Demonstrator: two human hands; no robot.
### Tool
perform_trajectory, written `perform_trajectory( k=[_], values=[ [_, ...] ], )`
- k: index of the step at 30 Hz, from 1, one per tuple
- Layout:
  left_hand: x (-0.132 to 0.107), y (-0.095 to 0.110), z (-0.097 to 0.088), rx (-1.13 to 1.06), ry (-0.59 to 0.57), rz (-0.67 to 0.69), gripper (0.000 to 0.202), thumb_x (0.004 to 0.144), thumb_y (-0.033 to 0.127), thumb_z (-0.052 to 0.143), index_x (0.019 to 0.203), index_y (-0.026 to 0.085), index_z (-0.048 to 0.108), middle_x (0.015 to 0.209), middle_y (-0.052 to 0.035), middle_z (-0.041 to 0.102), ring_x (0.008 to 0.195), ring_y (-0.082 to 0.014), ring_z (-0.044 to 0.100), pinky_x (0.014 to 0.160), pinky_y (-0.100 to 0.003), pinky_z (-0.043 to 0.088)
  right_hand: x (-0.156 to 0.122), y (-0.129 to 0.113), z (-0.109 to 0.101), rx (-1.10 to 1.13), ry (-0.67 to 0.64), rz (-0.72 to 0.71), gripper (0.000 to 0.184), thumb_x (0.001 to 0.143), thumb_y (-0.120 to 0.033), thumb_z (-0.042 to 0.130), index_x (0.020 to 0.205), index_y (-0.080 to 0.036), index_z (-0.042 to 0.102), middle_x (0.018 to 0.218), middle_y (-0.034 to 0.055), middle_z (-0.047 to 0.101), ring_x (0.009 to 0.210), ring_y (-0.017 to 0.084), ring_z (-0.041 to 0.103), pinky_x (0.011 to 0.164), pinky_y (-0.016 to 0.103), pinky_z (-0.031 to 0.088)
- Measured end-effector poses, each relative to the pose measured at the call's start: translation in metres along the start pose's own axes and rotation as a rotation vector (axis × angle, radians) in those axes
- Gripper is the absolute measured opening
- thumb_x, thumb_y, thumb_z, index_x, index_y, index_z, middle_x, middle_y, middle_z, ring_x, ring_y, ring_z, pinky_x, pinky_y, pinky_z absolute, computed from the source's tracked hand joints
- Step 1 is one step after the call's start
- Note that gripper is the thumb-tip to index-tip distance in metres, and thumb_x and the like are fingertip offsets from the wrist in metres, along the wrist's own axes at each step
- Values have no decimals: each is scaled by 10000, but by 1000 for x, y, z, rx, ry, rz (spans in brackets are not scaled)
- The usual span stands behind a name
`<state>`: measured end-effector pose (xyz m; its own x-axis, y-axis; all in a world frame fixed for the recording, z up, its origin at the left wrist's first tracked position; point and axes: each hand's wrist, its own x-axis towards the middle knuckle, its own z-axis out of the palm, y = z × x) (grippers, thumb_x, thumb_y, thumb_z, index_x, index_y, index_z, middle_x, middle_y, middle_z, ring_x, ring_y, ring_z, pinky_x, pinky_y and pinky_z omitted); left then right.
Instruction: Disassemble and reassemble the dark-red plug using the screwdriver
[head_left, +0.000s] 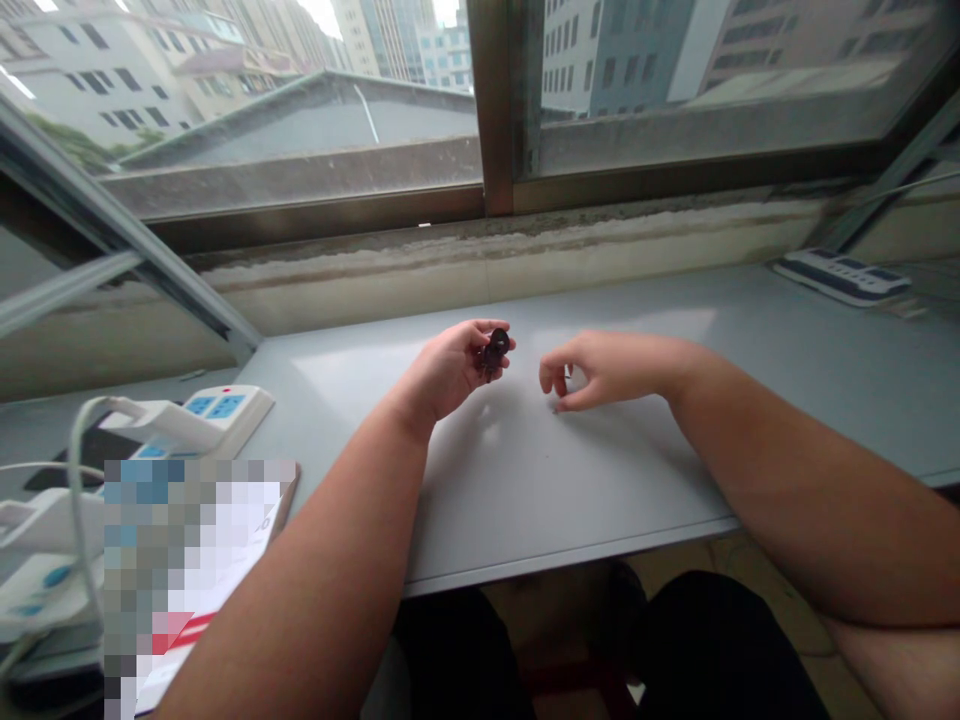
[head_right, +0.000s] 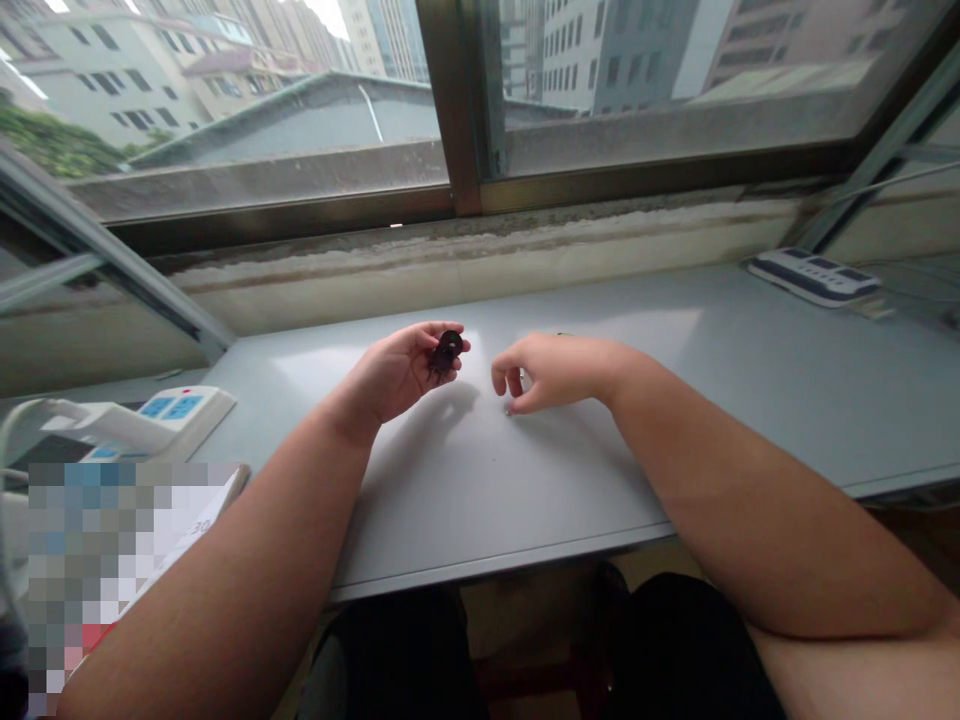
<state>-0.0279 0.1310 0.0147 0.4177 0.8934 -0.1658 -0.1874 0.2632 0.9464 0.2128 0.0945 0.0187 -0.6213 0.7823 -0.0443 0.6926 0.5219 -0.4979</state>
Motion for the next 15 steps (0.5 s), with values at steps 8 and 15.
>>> perform_trajectory(
  k=[8,15],
  values=[
    [0,0,0,-5,-10,-15,406,707,147,607,1106,93,665,920,-121,725,697,-162,636,658,-286,495,6,0,11,-1,-36,-147,202,784,-107,698,794,-275,810,809,-16,793,749,187,702,742,325,497],
    [-3,-1,-2,-12,-108,-27,392,737,141,641,1123,80,656,926,-126,734,744,-191,709,727,-315,539,10,-5,4,46,419,-208,125,889,-245,675,883,-222,797,894,39,799,815,194,697,794,323,501]
  ],
)
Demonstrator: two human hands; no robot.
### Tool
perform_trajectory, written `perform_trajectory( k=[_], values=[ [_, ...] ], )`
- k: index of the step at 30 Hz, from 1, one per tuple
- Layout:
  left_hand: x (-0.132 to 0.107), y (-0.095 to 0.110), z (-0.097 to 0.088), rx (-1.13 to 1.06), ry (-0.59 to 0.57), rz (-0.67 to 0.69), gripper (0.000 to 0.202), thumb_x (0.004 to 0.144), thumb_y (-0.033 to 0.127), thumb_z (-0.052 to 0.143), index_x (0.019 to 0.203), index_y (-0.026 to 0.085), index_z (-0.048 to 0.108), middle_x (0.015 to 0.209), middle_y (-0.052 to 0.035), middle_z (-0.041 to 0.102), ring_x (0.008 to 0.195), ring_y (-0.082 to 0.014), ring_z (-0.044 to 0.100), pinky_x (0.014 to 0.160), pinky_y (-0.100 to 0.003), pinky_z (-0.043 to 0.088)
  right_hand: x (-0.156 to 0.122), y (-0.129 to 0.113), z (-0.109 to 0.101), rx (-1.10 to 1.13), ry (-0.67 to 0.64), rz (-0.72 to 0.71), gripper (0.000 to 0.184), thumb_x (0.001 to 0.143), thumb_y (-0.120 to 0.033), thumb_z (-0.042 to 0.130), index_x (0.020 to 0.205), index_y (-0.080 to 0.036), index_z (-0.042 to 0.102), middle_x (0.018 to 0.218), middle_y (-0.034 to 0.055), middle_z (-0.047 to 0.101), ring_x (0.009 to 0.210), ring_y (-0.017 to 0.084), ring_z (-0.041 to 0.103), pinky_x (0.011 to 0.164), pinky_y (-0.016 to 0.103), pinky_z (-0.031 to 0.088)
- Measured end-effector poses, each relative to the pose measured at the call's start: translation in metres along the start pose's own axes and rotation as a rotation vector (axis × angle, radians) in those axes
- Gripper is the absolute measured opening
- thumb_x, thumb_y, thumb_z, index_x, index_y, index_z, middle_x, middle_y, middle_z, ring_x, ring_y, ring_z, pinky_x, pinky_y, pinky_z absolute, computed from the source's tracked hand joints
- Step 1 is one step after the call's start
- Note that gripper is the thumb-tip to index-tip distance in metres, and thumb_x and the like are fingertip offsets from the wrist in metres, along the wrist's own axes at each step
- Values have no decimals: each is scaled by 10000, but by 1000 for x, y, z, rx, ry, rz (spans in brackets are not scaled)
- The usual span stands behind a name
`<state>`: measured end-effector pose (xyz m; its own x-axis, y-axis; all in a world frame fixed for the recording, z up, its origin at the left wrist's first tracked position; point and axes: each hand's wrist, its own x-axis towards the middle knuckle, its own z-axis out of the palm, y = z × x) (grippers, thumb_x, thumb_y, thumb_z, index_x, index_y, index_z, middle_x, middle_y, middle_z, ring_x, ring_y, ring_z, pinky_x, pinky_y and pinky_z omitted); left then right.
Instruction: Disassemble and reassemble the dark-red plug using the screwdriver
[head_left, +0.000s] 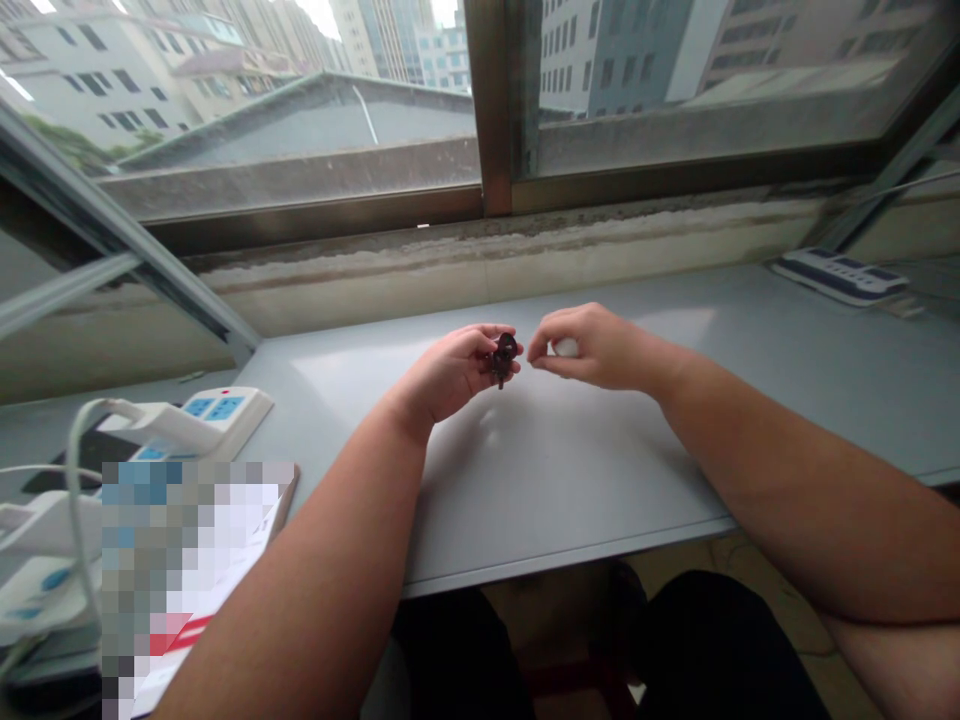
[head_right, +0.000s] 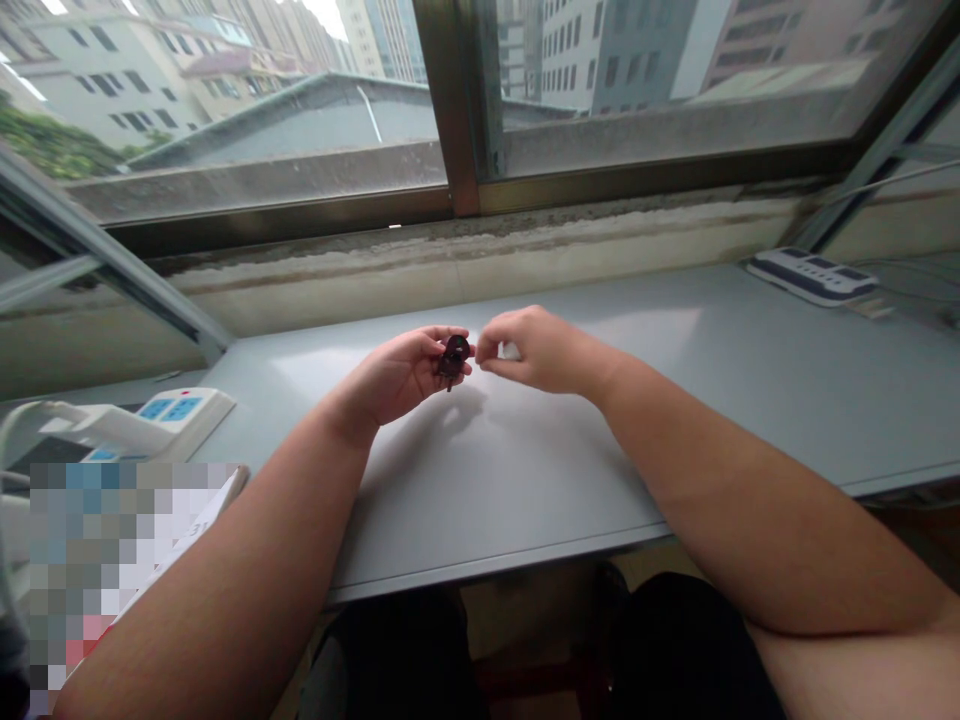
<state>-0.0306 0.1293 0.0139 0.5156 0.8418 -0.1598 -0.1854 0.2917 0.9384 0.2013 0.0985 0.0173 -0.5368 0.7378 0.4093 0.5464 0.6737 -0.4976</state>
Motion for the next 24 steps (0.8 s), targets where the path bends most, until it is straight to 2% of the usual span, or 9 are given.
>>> perform_trajectory(
  k=[2,4,12,19,24],
  values=[
    [-2,0,1,2,-33,-5,392,735,124,660,1125,83,651,937,-132,739,798,-222,744,791,-348,559,2,-2,-1,34,174,24,148,901,-300,690,912,-201,799,904,55,801,824,198,692,802,326,511],
    [-4,0,4,5,-65,3,370,745,121,678,1113,92,646,968,-137,745,849,-243,767,846,-376,568,3,-3,0,74,232,52,157,897,-316,704,920,-194,801,901,57,803,827,200,694,808,329,520],
    [-8,0,12,5,-125,30,314,771,129,673,1081,123,625,946,-109,751,913,-272,796,856,-389,591,3,-4,6,177,226,66,173,882,-341,732,920,-191,810,890,52,809,824,194,701,805,324,531],
    [-6,-6,12,-2,-160,42,288,783,122,667,1063,150,605,999,-106,768,962,-263,800,988,-452,576,3,-3,5,170,222,92,186,882,-361,730,914,-195,807,894,56,813,834,207,711,815,336,535],
    [-5,-9,12,42,-165,37,281,797,119,648,1068,161,589,968,-104,769,932,-246,795,972,-450,583,3,0,5,175,176,103,184,895,-345,719,938,-181,794,894,56,802,844,213,713,802,330,527]
  ],
)
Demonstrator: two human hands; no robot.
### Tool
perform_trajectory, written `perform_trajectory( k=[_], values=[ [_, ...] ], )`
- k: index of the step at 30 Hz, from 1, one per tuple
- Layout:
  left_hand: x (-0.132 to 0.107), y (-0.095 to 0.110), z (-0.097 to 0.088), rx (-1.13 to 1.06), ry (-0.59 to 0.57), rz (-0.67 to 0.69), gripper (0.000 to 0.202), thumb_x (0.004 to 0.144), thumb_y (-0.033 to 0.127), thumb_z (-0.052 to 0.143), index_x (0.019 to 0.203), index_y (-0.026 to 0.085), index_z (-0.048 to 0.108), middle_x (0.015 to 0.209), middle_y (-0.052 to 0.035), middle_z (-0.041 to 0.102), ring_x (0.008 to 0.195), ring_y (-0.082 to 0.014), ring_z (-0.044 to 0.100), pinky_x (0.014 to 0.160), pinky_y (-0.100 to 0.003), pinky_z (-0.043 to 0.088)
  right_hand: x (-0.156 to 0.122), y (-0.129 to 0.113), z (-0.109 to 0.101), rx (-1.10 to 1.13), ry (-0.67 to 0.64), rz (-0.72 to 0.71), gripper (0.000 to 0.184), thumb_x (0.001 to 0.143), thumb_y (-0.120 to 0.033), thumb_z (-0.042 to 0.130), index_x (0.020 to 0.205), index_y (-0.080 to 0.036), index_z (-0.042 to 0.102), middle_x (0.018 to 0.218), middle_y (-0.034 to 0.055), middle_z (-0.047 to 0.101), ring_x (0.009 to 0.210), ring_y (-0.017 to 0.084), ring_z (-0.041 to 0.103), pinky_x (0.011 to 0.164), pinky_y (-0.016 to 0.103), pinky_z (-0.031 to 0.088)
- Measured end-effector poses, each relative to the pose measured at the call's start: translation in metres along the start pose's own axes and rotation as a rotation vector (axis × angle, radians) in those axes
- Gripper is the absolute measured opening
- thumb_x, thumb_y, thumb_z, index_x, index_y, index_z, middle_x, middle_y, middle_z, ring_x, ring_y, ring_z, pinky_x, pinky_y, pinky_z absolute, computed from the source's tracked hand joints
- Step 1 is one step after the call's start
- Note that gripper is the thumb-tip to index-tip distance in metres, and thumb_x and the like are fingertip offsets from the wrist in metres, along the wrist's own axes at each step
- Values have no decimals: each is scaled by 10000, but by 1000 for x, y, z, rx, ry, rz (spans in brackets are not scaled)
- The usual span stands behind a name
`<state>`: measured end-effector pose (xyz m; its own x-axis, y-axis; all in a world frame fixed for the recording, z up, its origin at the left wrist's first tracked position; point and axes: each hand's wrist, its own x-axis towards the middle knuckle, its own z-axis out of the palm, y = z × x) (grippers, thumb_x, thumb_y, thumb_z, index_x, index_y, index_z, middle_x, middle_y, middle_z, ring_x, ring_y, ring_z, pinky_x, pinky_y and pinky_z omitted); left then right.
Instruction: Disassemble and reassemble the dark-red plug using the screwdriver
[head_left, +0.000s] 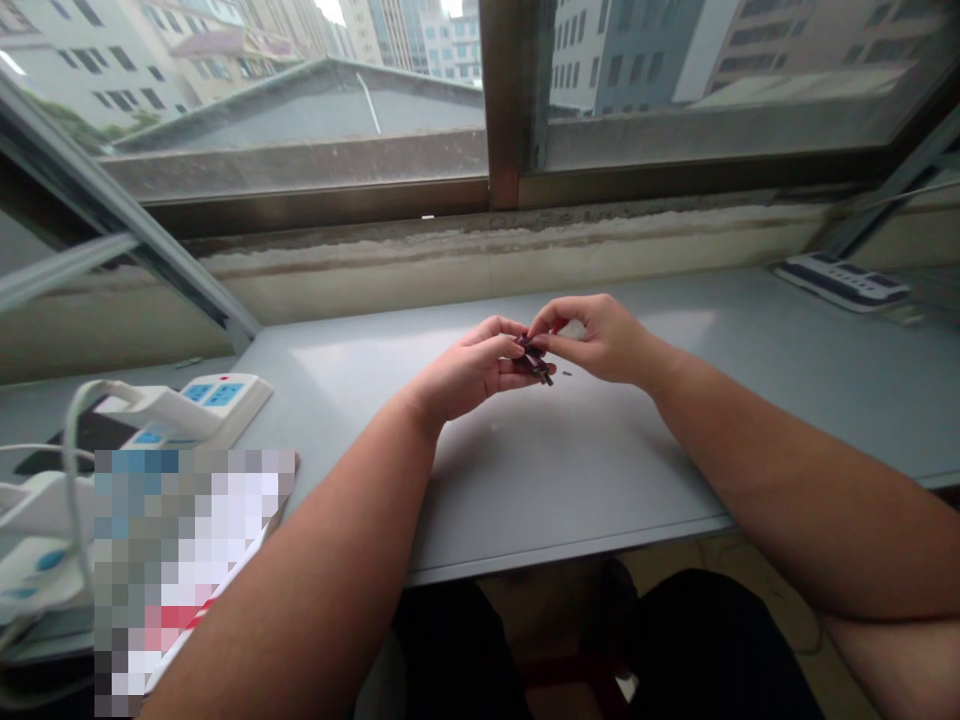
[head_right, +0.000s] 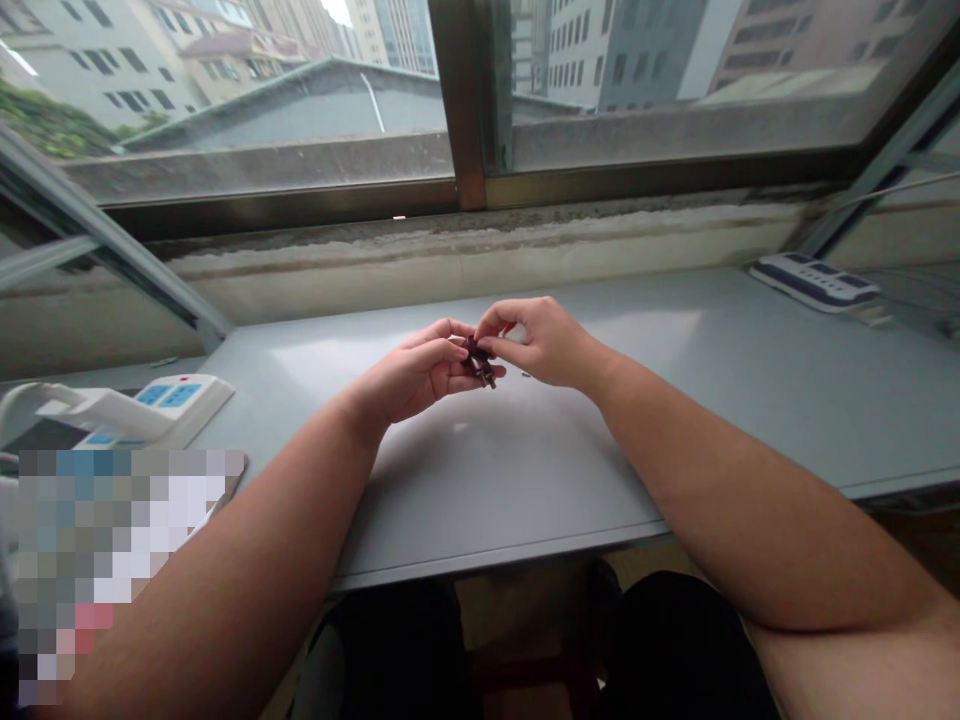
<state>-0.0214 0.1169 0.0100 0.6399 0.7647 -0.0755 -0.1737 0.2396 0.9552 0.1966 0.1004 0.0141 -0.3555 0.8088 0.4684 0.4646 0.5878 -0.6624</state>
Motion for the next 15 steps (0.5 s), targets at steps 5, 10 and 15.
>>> perform_trajectory(
  k=[5,10,15],
  values=[
    [-1,-1,1,5,6,14,280,800,125,644,1070,163,581,965,-97,764,924,-234,787,970,-453,583,0,1,0,24,2,5,169,890,-318,719,958,-180,790,906,56,801,853,215,720,806,333,530],
    [-1,-2,2,12,-20,42,303,789,115,659,1074,172,572,955,-70,755,910,-212,772,1003,-475,570,1,0,0,27,-6,-8,163,886,-338,734,908,-190,798,858,43,790,828,206,704,818,344,516],
    [-1,-2,3,-41,-35,76,378,776,101,694,1115,184,548,980,-41,738,952,-203,767,1063,-481,536,3,3,0,24,43,-8,178,847,-367,778,873,-193,803,905,58,766,854,210,682,814,359,510]
  ],
)
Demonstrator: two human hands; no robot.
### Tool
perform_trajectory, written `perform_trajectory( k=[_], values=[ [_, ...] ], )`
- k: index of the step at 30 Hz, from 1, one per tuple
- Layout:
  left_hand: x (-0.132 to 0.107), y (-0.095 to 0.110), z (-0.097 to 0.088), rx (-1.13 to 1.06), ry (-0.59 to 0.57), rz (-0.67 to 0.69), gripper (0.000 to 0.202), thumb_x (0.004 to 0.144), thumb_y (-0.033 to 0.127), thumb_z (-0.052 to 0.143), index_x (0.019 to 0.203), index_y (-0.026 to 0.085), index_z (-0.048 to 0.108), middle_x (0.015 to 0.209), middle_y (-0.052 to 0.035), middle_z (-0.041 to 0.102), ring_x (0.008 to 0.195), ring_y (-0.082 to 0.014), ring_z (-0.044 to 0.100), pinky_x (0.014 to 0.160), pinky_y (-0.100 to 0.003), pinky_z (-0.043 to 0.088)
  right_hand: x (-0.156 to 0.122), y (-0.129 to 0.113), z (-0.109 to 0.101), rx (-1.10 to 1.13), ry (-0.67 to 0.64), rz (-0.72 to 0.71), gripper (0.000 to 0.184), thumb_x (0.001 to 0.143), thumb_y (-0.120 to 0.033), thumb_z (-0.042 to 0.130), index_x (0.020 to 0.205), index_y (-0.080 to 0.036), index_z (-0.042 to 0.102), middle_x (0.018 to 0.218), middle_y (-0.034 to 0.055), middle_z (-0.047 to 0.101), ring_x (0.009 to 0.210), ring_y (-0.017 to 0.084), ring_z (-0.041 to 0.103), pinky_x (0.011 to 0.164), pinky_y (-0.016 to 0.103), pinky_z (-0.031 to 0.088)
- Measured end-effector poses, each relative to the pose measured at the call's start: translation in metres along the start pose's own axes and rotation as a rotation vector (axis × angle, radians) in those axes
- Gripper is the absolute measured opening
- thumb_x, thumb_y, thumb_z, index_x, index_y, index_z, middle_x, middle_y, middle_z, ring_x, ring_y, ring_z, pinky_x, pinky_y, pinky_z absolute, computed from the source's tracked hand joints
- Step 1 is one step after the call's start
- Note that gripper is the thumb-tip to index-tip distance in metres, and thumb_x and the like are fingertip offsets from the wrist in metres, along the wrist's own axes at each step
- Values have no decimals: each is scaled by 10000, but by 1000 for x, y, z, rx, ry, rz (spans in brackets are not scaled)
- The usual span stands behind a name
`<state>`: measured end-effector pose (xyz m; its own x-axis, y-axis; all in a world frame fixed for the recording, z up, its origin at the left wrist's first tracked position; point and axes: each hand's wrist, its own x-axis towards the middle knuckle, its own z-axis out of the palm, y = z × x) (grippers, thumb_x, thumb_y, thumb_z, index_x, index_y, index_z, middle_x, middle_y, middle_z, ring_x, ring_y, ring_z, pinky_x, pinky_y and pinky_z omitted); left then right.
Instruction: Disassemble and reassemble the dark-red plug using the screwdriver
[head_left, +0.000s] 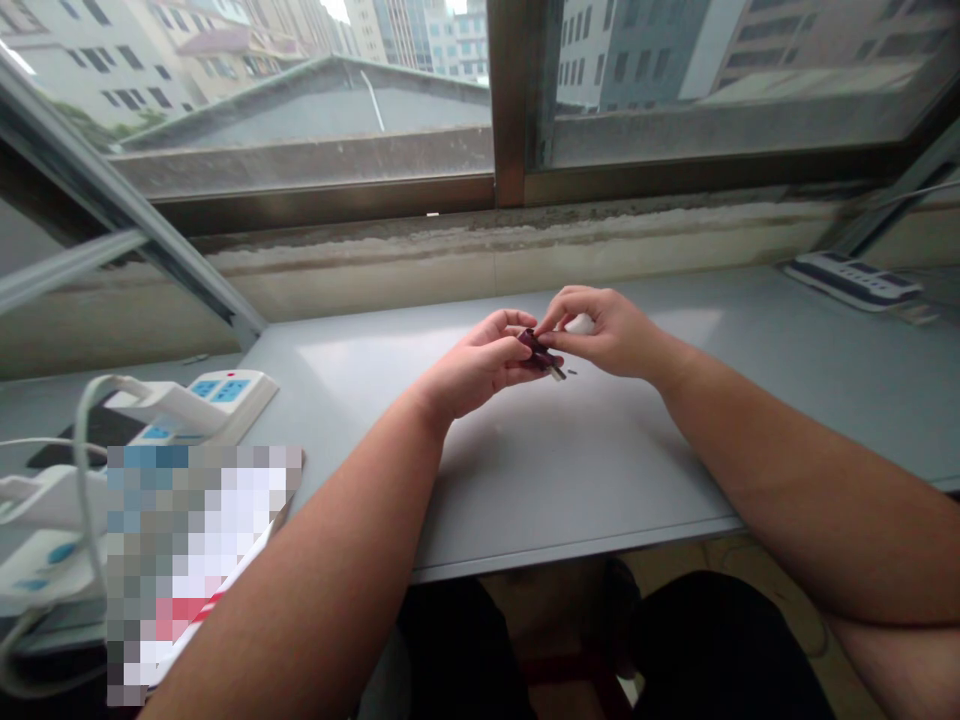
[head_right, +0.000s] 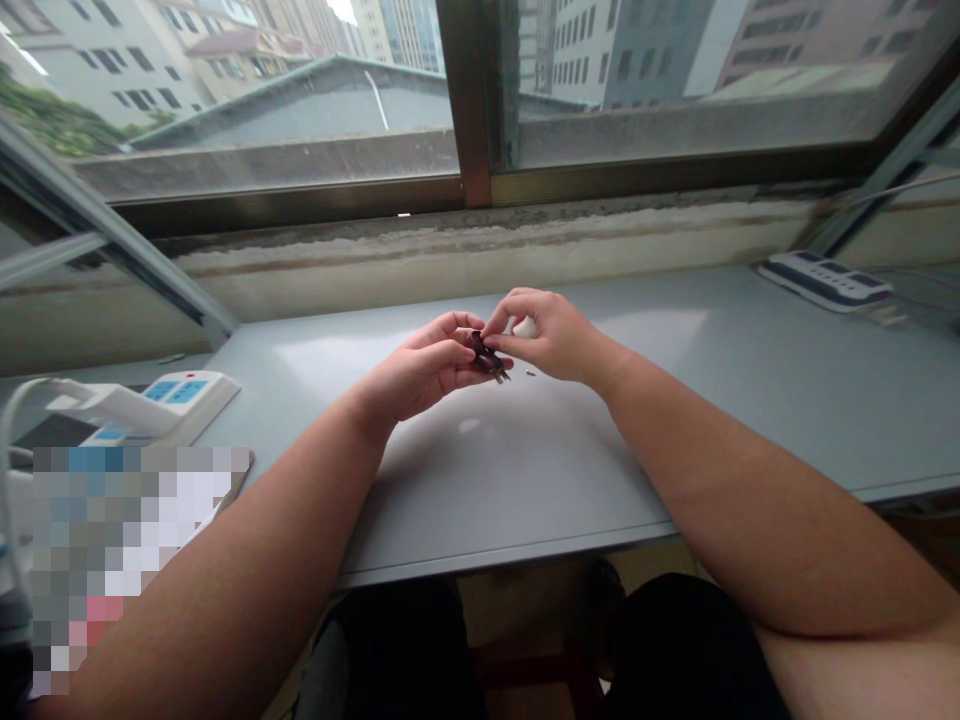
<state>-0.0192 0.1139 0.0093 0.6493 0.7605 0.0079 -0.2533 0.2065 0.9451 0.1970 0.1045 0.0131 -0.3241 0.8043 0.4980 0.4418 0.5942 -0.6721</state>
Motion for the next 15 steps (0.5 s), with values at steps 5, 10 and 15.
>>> perform_trajectory(
  k=[5,10,15],
  values=[
    [0,-1,-3,-9,-34,38,456,757,103,742,1174,181,574,1070,-46,720,1011,-210,750,1094,-496,515,2,3,1,95,-9,31,191,850,-383,781,899,-201,819,873,55,771,849,215,686,818,372,524],
    [1,-4,-6,63,-19,47,546,735,114,836,1217,195,591,1120,-45,697,1018,-190,727,1055,-441,524,2,3,-1,157,-57,-57,171,874,-351,753,956,-235,847,954,63,752,901,216,693,839,375,531],
    [2,-8,-7,154,0,69,581,715,131,879,1221,188,599,1134,-57,674,984,-178,714,999,-410,529,1,1,-9,151,19,-15,265,804,-201,702,1054,-231,785,1013,38,747,947,215,667,916,390,508]
  ],
)
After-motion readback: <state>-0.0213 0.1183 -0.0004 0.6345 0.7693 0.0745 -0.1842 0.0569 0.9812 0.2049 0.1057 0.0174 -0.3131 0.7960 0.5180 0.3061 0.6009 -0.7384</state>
